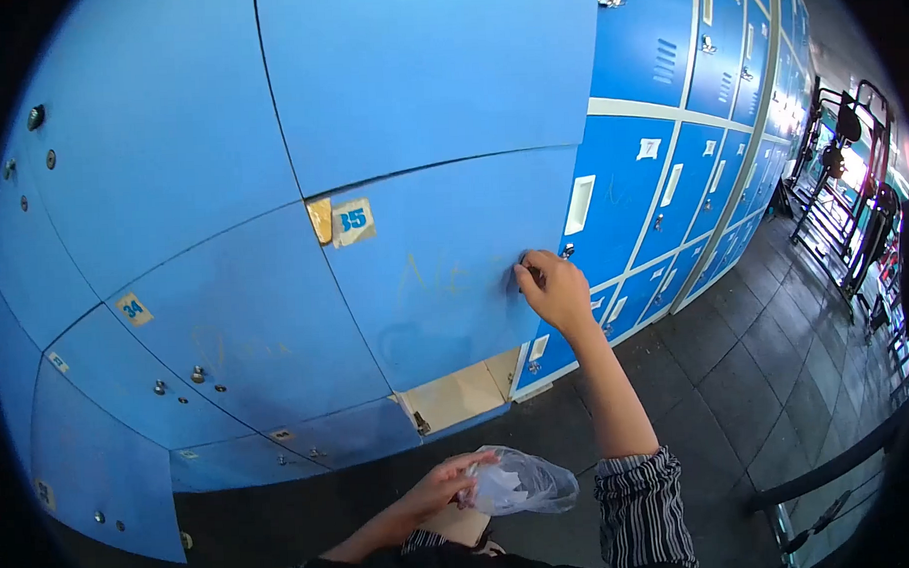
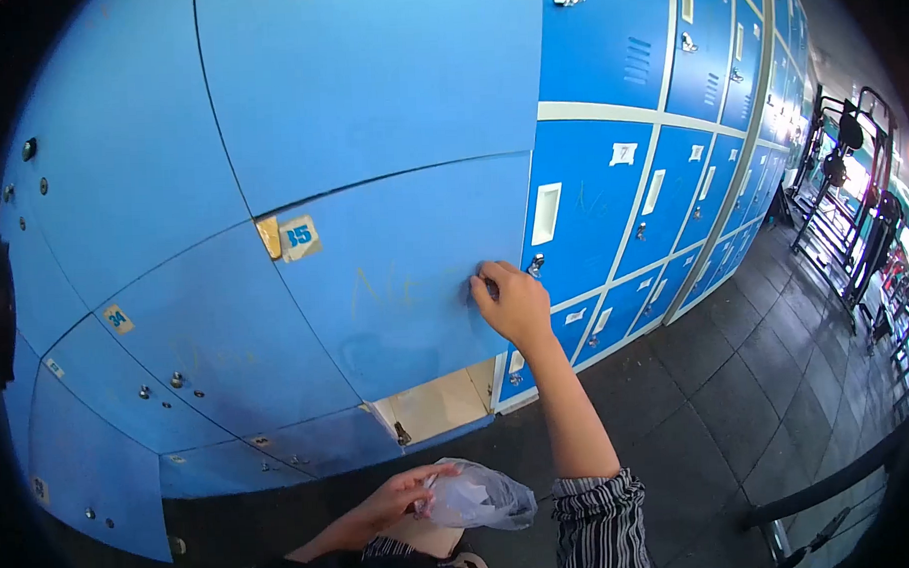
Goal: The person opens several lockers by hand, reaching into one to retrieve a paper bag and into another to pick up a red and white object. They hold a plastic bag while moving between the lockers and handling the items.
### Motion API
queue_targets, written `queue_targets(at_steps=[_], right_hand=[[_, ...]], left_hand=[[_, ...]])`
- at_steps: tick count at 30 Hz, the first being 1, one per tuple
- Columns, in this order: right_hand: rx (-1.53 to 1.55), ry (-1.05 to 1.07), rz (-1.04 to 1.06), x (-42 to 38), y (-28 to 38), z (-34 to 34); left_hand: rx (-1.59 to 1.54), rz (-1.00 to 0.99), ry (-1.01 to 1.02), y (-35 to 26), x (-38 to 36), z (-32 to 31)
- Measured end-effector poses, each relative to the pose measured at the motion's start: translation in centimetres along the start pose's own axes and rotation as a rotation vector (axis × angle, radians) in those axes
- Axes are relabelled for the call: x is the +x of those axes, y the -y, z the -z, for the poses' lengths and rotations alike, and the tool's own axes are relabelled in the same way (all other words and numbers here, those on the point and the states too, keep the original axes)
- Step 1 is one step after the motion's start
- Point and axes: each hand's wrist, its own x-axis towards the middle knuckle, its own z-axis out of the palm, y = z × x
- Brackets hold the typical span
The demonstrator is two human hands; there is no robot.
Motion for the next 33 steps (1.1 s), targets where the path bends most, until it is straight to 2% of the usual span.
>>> queue_targets(at_steps=[4,7,11,19,22,27,33], right_hand=[[0.032,-0.143,0.01,0.0,-0.1,-1.2],[0.052,-0.123,0.002,0.1,-0.4,-1.3],[0.058,-0.075,-0.016,0.1,-0.6,-1.1],[0.104,-0.05,-0.001,0.3,-1.3,-0.8],[0.145,-0.081,0.053,0.9,-1.7,-1.1],[0.167,-0.243,0.125,0.9,-2.5,-2.7],[0.216,-0.237,0.136,1.1,-2.9,-2.8]], left_hand=[[0.059,0.072,0.122,-0.4,3.7,-1.3],[0.111,0.137,0.266,-0.6,6.5,-2.3],[0.049,0.213,0.327,-1.6,9.7,-3.4],[0.128,0.378,0.576,-1.2,19.4,-1.1],[0.26,0.329,0.673,0.1,22.6,0.9],[0.327,0.368,0.665,-0.3,24.2,2.3],[0.332,0.375,0.547,-2.4,24.3,2.4]])
